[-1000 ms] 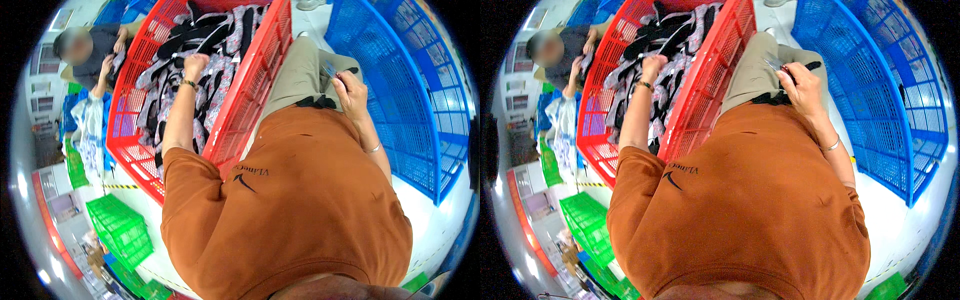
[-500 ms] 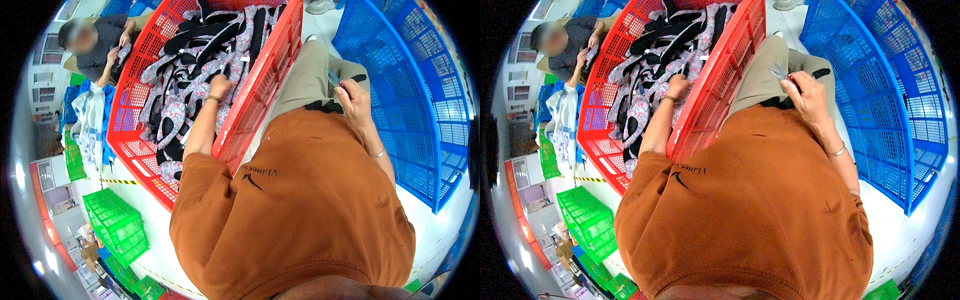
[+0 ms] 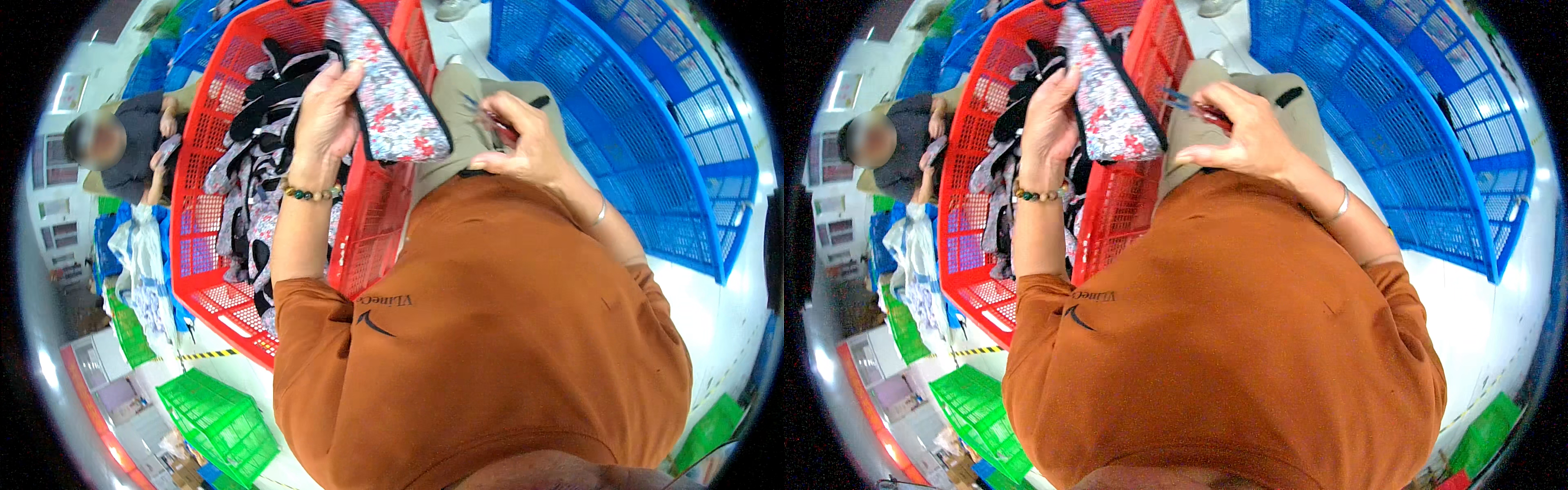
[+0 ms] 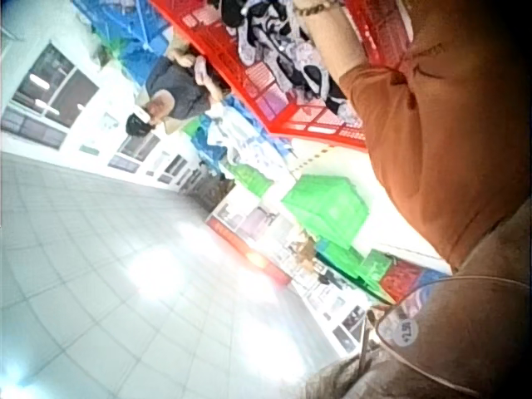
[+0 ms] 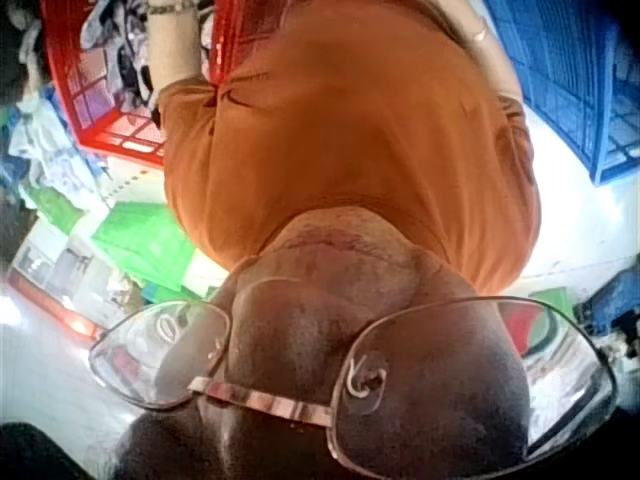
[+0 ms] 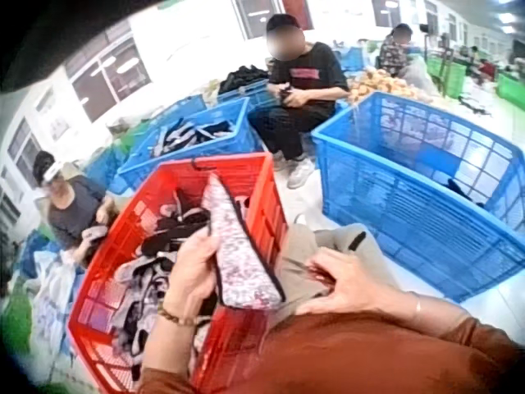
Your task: The person trims the edges of floral-patterned slippers using scissors. They pick up each slipper from a red basket, cut the excess fabric along the sole, and place the finished item into a blue basket. The process is repeated for multiple slippers.
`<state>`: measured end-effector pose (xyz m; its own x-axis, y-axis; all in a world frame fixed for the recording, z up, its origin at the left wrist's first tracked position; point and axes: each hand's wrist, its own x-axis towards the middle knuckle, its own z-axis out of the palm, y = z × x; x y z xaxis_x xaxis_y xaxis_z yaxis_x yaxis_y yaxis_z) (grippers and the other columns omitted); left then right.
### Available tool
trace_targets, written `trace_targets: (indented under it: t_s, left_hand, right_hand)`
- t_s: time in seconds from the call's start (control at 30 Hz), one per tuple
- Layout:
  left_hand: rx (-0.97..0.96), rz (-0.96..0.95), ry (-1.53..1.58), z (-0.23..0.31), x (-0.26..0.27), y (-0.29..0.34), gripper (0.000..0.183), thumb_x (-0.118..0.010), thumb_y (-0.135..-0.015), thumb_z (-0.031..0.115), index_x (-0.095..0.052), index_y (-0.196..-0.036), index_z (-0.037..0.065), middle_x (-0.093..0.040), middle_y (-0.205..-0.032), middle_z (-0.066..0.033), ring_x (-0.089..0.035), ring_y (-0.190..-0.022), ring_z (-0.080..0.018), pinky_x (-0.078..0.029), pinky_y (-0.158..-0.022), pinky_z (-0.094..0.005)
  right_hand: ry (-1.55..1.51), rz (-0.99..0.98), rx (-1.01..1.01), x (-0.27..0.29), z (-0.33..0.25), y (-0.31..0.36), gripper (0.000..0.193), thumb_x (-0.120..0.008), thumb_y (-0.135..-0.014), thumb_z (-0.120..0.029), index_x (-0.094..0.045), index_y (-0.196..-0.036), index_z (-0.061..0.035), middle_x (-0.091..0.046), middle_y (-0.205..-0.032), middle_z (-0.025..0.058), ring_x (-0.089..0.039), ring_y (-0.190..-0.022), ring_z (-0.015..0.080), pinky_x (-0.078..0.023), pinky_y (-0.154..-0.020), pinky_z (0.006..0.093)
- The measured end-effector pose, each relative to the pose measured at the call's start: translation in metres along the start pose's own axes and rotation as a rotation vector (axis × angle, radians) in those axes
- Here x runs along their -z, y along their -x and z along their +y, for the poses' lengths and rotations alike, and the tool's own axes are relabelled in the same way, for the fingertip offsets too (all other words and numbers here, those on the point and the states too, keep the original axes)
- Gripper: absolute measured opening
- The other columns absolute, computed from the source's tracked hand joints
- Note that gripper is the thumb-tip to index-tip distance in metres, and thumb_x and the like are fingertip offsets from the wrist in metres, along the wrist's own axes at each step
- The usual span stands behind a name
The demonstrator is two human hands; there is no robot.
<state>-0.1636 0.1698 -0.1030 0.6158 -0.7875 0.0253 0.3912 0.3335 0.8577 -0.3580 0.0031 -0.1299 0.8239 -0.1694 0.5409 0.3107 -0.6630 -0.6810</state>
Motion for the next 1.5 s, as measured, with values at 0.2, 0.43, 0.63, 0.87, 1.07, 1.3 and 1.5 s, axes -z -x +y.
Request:
trace_targets:
  t_s: [0.2,0.43,0.63,0.87,1.07,1.3,1.5]
  left_hand:
    - [0.344,-0.066,0.2,-0.058,-0.045,0.003,0.019,-0.049,-0.088,0.01,-0.055,-0.099,-0.005,-0.059,-0.099,-0.0113,-0.057,-0.093,-0.0176,-0.046,-0.086,-0.0321]
    - [-0.028,-0.311,-0.42,-0.063,-0.041,0.015,0.024,-0.051,-0.09,0.023,-0.06,-0.087,0.001,-0.054,-0.084,-0.0001,-0.046,-0.079,-0.0047,-0.039,-0.072,-0.0205]
    - [0.319,-0.356,-0.276,-0.067,-0.02,0.017,0.015,-0.062,-0.082,0.018,-0.061,-0.079,0.004,-0.057,-0.07,0.0031,-0.049,-0.06,-0.0041,-0.04,-0.055,-0.0185]
    - [0.424,-0.445,-0.136,-0.093,-0.02,0.015,0.016,-0.063,-0.081,0.014,-0.063,-0.086,-0.001,-0.063,-0.076,-0.0019,-0.057,-0.067,-0.0063,-0.047,-0.061,-0.0196]
    - [0.369,-0.726,-0.225,-0.086,-0.012,0.003,0.03,-0.06,-0.078,0.007,-0.058,-0.106,-0.004,-0.062,-0.097,-0.0085,-0.059,-0.088,-0.0125,-0.046,-0.081,-0.0231]
    - [0.338,-0.786,-0.27,-0.092,-0.007,-0.001,0.037,-0.063,-0.074,0.004,-0.057,-0.109,-0.004,-0.06,-0.104,-0.0085,-0.057,-0.095,-0.0131,-0.045,-0.085,-0.0247]
    - [0.313,-0.705,-0.168,-0.095,-0.014,0.003,0.036,-0.069,-0.072,0.007,-0.053,-0.104,0.001,-0.06,-0.092,-0.0026,-0.057,-0.084,-0.0086,-0.046,-0.077,-0.0207]
  right_hand:
    - [-0.437,0.15,-0.431,-0.004,0.016,0.014,0.037,-0.072,-0.069,-0.026,-0.051,-0.083,0.0013,-0.051,-0.069,0.0004,-0.044,-0.063,0.0062,-0.039,-0.054,0.0226]
    - [-0.849,-0.023,-0.81,0.019,0.019,0.025,0.026,-0.062,-0.078,-0.026,-0.052,-0.086,-0.004,-0.044,-0.065,-0.0045,-0.035,-0.051,0.0027,-0.026,-0.043,0.019]
    - [0.02,-0.145,-0.294,0.012,0.017,0.044,0.035,-0.062,-0.08,-0.033,-0.053,-0.071,-0.0005,-0.051,-0.062,0.0091,-0.05,-0.056,0.0213,-0.038,-0.051,0.0319]
    - [0.41,-0.192,-0.025,0.036,0.002,0.057,0.034,-0.062,-0.078,-0.037,-0.056,-0.076,-0.0041,-0.053,-0.067,0.0095,-0.055,-0.057,0.0263,-0.042,-0.048,0.0341]
    - [0.593,-0.205,0.109,0.044,-0.002,0.052,0.033,-0.062,-0.076,-0.04,-0.056,-0.073,-0.0071,-0.05,-0.065,0.0063,-0.054,-0.054,0.0224,-0.041,-0.044,0.0313]
    - [0.611,-0.286,0.151,0.046,-0.001,0.037,0.035,-0.06,-0.077,-0.041,-0.055,-0.07,-0.0073,-0.049,-0.064,0.0056,-0.053,-0.053,0.0232,-0.039,-0.043,0.0316]
    - [0.544,-0.314,0.077,0.038,0.003,0.033,0.037,-0.059,-0.078,-0.042,-0.055,-0.068,-0.0066,-0.052,-0.063,0.0068,-0.054,-0.055,0.0255,-0.04,-0.045,0.0338]
